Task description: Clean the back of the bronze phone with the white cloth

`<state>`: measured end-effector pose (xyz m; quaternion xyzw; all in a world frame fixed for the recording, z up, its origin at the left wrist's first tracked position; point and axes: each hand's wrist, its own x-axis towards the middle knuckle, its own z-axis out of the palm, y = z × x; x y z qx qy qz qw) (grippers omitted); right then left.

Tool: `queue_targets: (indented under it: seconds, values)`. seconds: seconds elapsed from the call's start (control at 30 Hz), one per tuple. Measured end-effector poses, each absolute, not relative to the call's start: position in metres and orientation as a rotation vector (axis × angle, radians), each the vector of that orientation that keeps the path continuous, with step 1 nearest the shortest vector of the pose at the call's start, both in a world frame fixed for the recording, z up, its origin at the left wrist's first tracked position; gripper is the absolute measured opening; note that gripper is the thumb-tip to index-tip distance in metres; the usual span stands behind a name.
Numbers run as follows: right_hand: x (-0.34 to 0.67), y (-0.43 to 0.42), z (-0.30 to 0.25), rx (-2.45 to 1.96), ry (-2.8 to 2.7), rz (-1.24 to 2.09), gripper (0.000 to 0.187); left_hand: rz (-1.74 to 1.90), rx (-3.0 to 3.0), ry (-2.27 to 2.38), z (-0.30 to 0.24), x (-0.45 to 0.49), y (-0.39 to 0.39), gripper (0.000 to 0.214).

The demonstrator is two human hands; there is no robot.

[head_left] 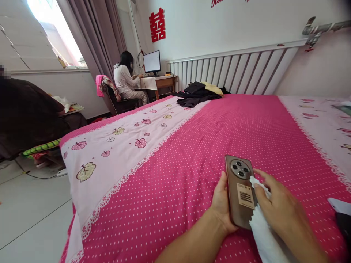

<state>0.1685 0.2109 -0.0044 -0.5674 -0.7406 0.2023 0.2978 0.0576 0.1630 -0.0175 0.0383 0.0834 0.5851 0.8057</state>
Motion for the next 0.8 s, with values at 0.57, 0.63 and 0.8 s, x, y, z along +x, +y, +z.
queue_targets:
  seconds: [0.57, 0.63, 0.8]
  values:
    - [0.188, 0.221, -0.022, -1.444, -2.163, 0.485, 0.044, 1.262, 0.066, 0.231, -0.024, 0.058, 0.168, 0.082]
    - [0.188, 0.220, -0.023, -1.415, -2.178, 0.511, 0.044, 1.270, 0.056, 0.231, -0.023, 0.057, 0.168, 0.082]
    - [0.185, 0.217, -0.023, -1.388, -2.172, 0.527, 0.043, 1.280, -0.001, 0.232, -0.022, 0.055, 0.169, 0.080]
